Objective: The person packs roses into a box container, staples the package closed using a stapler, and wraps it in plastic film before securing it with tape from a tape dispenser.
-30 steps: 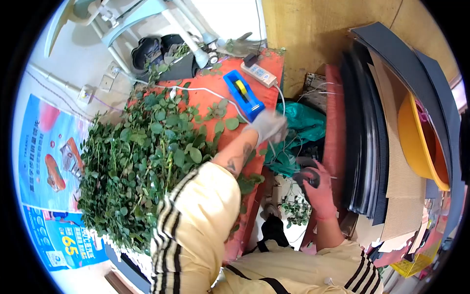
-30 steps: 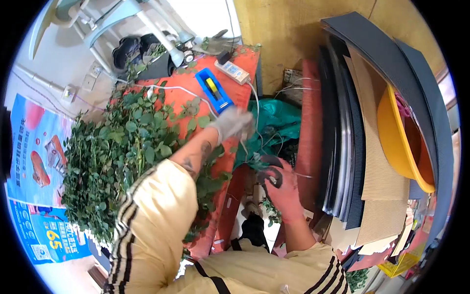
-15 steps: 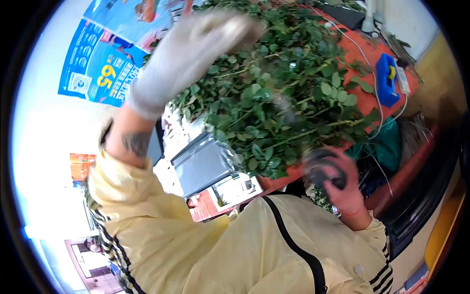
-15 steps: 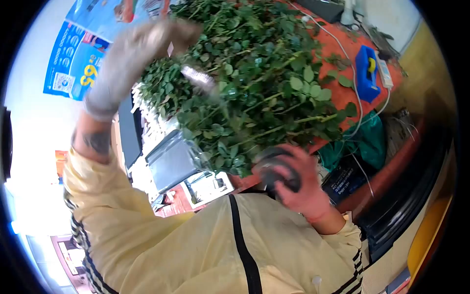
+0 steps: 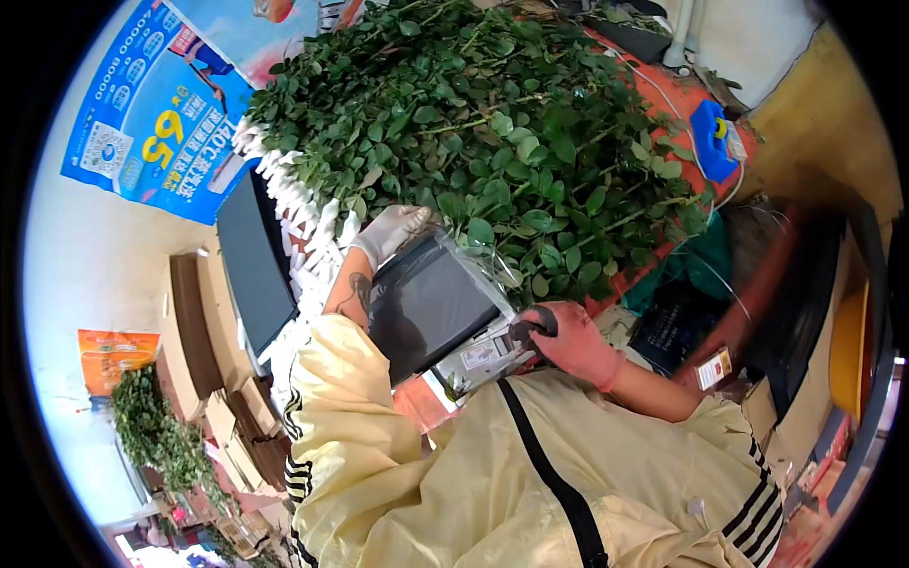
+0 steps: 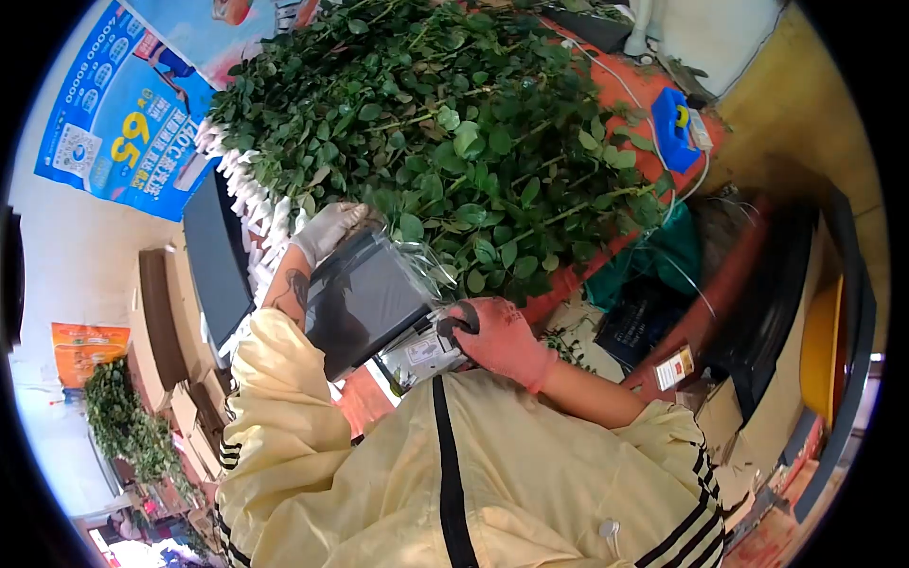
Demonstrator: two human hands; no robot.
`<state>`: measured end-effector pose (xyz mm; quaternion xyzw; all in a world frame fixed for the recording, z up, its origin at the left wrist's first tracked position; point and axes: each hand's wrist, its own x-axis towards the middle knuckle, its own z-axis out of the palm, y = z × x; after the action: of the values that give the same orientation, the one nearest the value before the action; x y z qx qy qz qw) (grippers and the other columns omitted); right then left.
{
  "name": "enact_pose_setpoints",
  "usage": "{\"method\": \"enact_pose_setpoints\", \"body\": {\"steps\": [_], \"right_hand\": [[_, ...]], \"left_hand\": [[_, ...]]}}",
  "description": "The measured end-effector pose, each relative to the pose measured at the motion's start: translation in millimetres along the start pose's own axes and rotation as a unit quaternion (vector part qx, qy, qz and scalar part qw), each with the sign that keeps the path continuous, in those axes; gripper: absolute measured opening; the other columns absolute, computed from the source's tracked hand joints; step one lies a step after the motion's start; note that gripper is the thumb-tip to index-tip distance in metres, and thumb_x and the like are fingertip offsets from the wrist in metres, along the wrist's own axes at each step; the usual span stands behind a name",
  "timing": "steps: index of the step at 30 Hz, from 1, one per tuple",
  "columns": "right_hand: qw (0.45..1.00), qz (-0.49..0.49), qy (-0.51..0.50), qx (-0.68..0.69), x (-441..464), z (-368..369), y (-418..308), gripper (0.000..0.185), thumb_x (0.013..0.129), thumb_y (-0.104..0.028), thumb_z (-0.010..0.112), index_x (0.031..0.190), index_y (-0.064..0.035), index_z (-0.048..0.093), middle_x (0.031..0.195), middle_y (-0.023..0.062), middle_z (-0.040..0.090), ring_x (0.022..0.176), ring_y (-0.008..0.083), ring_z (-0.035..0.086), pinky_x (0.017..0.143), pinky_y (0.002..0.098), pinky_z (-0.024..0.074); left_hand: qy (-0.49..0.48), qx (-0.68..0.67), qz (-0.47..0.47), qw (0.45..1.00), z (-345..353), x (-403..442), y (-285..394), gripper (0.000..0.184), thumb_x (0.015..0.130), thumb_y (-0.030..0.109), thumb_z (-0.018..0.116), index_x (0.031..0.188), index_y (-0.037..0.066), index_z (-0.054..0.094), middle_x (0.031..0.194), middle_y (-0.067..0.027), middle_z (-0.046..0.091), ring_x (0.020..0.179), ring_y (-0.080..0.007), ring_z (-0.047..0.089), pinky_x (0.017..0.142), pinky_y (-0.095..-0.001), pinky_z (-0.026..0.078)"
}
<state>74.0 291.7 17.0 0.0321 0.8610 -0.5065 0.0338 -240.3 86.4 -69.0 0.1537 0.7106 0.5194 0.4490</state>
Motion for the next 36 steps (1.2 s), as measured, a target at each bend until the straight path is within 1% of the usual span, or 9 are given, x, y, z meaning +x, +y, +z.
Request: {"method": "enact_pose_setpoints", "body": {"steps": [1, 8, 18, 20, 24, 28, 32, 35, 36], "right_hand": [[0.996, -0.026, 0.068, -0.048, -4.6, 8.8, 3.9, 0.021, 0.079, -0.023, 0.059, 0.091, -0.007, 0.065, 0.083, 0.0155, 0.062, 0.079, 0.0342, 0.059, 0.073, 0.0384, 0.0478], [0.993, 0.084, 0.071, -0.046, -14.8, 24.3, -1.3, 0.027, 0.078, -0.021, 0.057, 0.099, -0.0046, 0.063, 0.093, 0.017, 0.063, 0.091, 0.0338, 0.059, 0.081, 0.0394, 0.0462], [0.991, 0.062, 0.115, 0.016, -21.3, 29.2, -8.7, 0.024, 0.081, -0.022, 0.055, 0.094, -0.0028, 0.062, 0.088, 0.0194, 0.062, 0.085, 0.0355, 0.059, 0.078, 0.0402, 0.0461], [0.99, 0.052, 0.134, 0.003, -21.9, 28.1, -16.7, 0.024, 0.083, -0.023, 0.055, 0.093, -0.0022, 0.062, 0.085, 0.0183, 0.062, 0.079, 0.0322, 0.061, 0.074, 0.0383, 0.0479], [0.959, 0.181, 0.088, 0.201, -25.2, 30.6, -27.1, 0.022, 0.084, -0.018, 0.052, 0.093, -0.0008, 0.062, 0.08, 0.0136, 0.062, 0.067, 0.0235, 0.063, 0.065, 0.0346, 0.0495], [0.983, 0.11, 0.113, 0.09, -27.6, 40.2, -7.1, 0.022, 0.082, -0.018, 0.052, 0.093, -0.0016, 0.061, 0.078, 0.0144, 0.061, 0.068, 0.0266, 0.062, 0.066, 0.0377, 0.0487], [0.991, 0.1, 0.059, 0.062, -22.8, 25.2, -2.4, 0.023, 0.08, -0.019, 0.053, 0.094, -0.0019, 0.06, 0.081, 0.0159, 0.062, 0.078, 0.0316, 0.06, 0.072, 0.0406, 0.0471], [0.973, 0.167, 0.006, 0.158, -20.4, 18.7, 0.5, 0.023, 0.08, -0.018, 0.053, 0.094, -0.0017, 0.059, 0.083, 0.0176, 0.061, 0.078, 0.0336, 0.061, 0.074, 0.0404, 0.0469], [0.973, 0.165, 0.0, 0.162, -21.8, 19.5, 5.0, 0.023, 0.08, -0.018, 0.053, 0.094, -0.0017, 0.059, 0.083, 0.0176, 0.061, 0.078, 0.0336, 0.061, 0.074, 0.0404, 0.0469]], "left_hand": [[-0.003, 0.207, 0.026, 0.978, 7.4, -7.8, 16.0, 0.052, 0.092, 0.045, 0.05, 0.116, -0.001, 0.058, 0.105, -0.0116, 0.065, 0.092, -0.0188, 0.059, 0.084, -0.0294, 0.045], [0.003, 0.283, -0.039, 0.958, 15.9, 8.5, 9.6, 0.045, 0.093, 0.04, 0.05, 0.107, -0.001, 0.062, 0.091, -0.0064, 0.066, 0.082, -0.0128, 0.056, 0.078, -0.0273, 0.044], [-0.187, 0.554, 0.123, 0.802, 13.6, 23.0, 27.9, 0.034, 0.09, 0.033, 0.05, 0.106, 0.006, 0.061, 0.094, -0.0107, 0.065, 0.082, -0.0214, 0.059, 0.076, -0.032, 0.046], [-0.091, 0.318, -0.065, 0.942, 4.3, 39.2, 3.3, 0.045, 0.09, 0.044, 0.049, 0.107, 0.004, 0.061, 0.093, -0.0112, 0.064, 0.082, -0.0196, 0.059, 0.075, -0.0324, 0.046], [0.11, 0.577, -0.061, 0.807, 24.2, 14.6, 33.1, 0.054, 0.087, 0.048, 0.05, 0.109, 0.001, 0.061, 0.091, -0.0142, 0.065, 0.085, -0.0211, 0.061, 0.077, -0.0335, 0.047], [0.262, 0.331, 0.166, 0.891, 66.0, -101.7, 83.4, 0.041, 0.083, 0.027, 0.058, 0.111, -0.002, 0.059, 0.099, -0.0161, 0.064, 0.092, -0.0267, 0.061, 0.083, -0.0395, 0.045], [0.481, 0.338, 0.294, 0.753, 96.3, -202.6, 19.6, 0.043, 0.086, 0.016, 0.052, 0.124, -0.004, 0.049, 0.122, -0.0208, 0.053, 0.121, -0.0315, 0.044, 0.102, -0.0401, 0.031], [0.468, -0.132, 0.237, 0.841, 110.9, -227.9, -74.4, 0.061, 0.089, 0.011, 0.052, 0.14, -0.003, 0.023, 0.14, -0.018, 0.034, 0.125, -0.0256, 0.04, 0.1, -0.0352, 0.037], [0.446, -0.087, 0.208, 0.866, 112.9, -228.6, -100.5, 0.063, 0.088, 0.004, 0.052, 0.142, -0.002, 0.019, 0.14, -0.0171, 0.034, 0.125, -0.0246, 0.039, 0.098, -0.0343, 0.039]]}}
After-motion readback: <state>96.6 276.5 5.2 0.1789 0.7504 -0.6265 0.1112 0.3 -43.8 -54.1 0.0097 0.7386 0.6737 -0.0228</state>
